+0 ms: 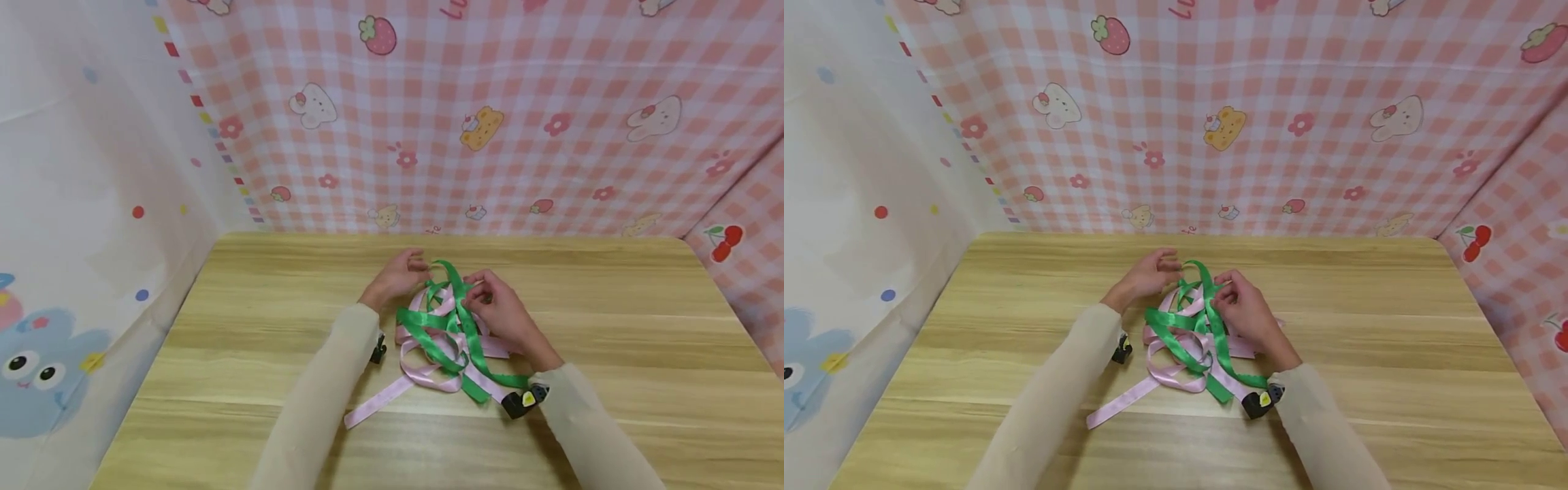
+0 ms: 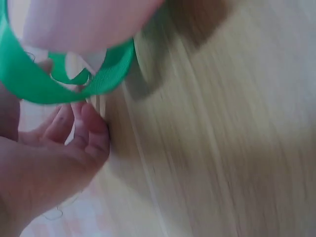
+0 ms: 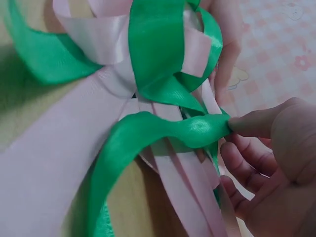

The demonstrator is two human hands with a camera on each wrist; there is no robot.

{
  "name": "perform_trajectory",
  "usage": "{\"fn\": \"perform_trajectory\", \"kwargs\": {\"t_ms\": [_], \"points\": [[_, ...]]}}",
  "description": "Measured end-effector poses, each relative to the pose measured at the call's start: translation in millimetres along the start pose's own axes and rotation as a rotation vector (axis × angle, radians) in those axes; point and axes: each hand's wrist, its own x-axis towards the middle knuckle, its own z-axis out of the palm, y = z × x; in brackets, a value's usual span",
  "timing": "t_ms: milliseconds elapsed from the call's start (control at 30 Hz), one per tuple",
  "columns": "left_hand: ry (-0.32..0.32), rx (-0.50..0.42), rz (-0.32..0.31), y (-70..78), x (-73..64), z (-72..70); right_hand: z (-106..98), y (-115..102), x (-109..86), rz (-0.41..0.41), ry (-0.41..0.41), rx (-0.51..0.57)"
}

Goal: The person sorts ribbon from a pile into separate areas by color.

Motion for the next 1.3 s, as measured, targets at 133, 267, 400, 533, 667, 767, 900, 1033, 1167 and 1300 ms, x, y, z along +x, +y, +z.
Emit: {"fn": "perform_trajectory", "kwargs": {"t_ms": [133, 267, 400, 533, 667, 767, 900, 1033, 1167, 1300], "points": [[0.082, -0.045, -0.038, 1.4, 1.9, 6.9, -1.2, -3.2, -2.9, -0.006, -0.022, 0.041], [0.099, -0.14, -0.043, 3.7, 0.6, 10.1, -8.8, -7.2, -9.3, -0.022, -0.071, 0.077], [0.023, -0.201, 0.003, 11.5, -7.6, 7.2, -19.4, -12.8, -16.2, -0.022, -0.114, 0.081], [-0.08, -0.226, 0.101, 28.0, -21.0, 2.0, -27.2, -24.1, -19.6, -0.046, -0.084, 0.086], [-0.145, -0.239, 0.216, 49.8, -34.8, -0.4, -30.4, -42.8, -19.9, -0.062, -0.05, 0.184], [-0.17, -0.205, 0.295, 66.4, -46.0, -1.0, -30.8, -60.3, -21.8, -0.084, -0.032, 0.268], [-0.199, -0.174, 0.36, 82.4, -62.4, -4.7, -32.7, -82.4, -27.7, -0.116, -0.029, 0.426], [-0.246, -0.194, 0.383, 89.7, -77.7, -13.4, -38.5, -101.3, -36.0, -0.16, -0.058, 0.589], [-0.339, -0.246, 0.346, 93.1, -91.2, -22.7, -44.9, -115.2, -42.4, -0.221, -0.131, 0.658], [-0.458, -0.254, 0.322, 94.0, -101.1, -26.4, -49.3, -124.3, -47.0, -0.276, -0.208, 0.594]]}}
